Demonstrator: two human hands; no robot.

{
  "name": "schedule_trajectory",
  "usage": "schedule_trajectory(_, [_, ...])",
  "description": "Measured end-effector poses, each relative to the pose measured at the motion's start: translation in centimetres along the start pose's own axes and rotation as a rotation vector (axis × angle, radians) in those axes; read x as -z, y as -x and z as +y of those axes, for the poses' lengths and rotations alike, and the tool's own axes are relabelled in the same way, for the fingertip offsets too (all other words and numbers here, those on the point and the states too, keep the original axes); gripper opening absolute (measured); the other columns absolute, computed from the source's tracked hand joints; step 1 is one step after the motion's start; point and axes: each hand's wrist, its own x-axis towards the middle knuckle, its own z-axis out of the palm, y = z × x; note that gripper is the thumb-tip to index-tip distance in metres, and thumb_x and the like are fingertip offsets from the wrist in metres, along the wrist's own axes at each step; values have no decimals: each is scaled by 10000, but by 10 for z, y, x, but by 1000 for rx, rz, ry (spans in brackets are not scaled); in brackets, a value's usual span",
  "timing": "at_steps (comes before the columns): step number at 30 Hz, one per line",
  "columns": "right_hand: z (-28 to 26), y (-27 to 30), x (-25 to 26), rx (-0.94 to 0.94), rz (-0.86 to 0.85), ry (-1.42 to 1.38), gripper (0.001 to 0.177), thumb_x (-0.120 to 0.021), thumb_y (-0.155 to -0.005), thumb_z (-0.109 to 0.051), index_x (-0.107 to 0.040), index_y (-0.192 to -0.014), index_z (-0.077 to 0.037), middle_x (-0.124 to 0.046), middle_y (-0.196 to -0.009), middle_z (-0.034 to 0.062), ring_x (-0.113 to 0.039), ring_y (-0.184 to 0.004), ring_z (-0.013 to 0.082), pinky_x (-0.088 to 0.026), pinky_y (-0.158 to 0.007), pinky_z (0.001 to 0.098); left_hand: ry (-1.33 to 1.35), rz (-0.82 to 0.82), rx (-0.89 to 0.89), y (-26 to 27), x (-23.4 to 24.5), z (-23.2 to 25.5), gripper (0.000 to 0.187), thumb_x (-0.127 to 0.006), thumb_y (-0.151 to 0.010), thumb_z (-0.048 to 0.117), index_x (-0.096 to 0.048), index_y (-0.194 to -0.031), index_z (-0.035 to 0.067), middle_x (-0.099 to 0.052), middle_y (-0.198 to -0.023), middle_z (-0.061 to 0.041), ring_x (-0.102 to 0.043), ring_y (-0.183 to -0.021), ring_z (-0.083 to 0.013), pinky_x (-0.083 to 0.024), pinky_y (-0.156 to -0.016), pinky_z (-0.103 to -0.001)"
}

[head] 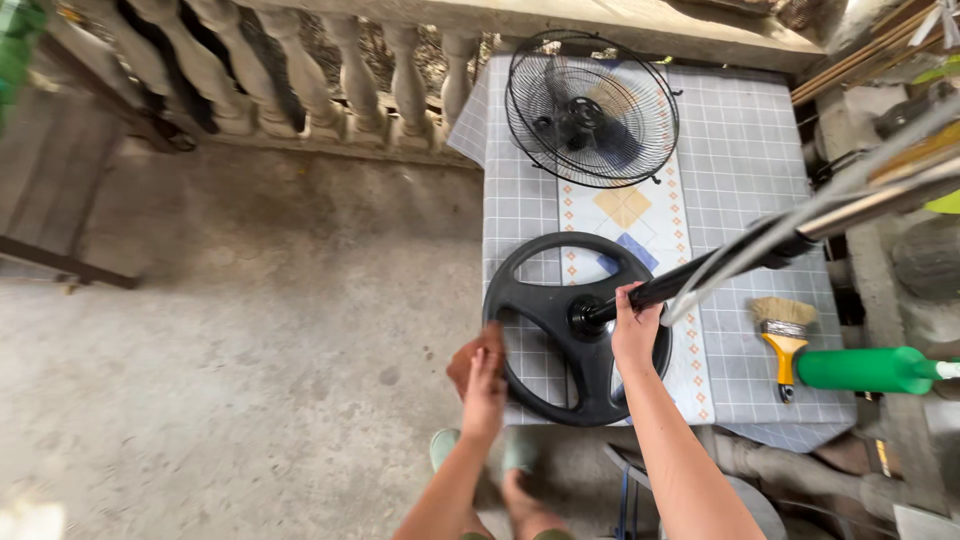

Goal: The person cleans a standing electric fan on a tiled table using a spray bottle, a brush, and a cloth. They wipe the fan base and pole, then reattach the front grille to the motor housing.

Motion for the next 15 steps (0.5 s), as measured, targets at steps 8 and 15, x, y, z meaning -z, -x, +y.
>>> schedule_trajectory(8, [-14,5,-6,158,-65,102,119,-650,-1048,-91,-564,-1130,-82,-609,-1031,0,-490,-877,72,-406,-820,232,-435,-48,243,-28,-43,40,493,-617,-963,257,-542,-1434,129,-89,-1646,-262,-147,-1499,-484,-205,-1206,-545])
schedule_trajectory(15, [-3,2,-3,195,-76,118,109,-628,-1021,-48,-551,-1094,-76,-592,-1001,-13,-473,-820,51,-408,-748,218,-392,-262,231,-126,-16,20,282,-528,-987,195,-692,-1193,95,-144,-1719,-152,-237,-1551,-369,-326,-1206,-439])
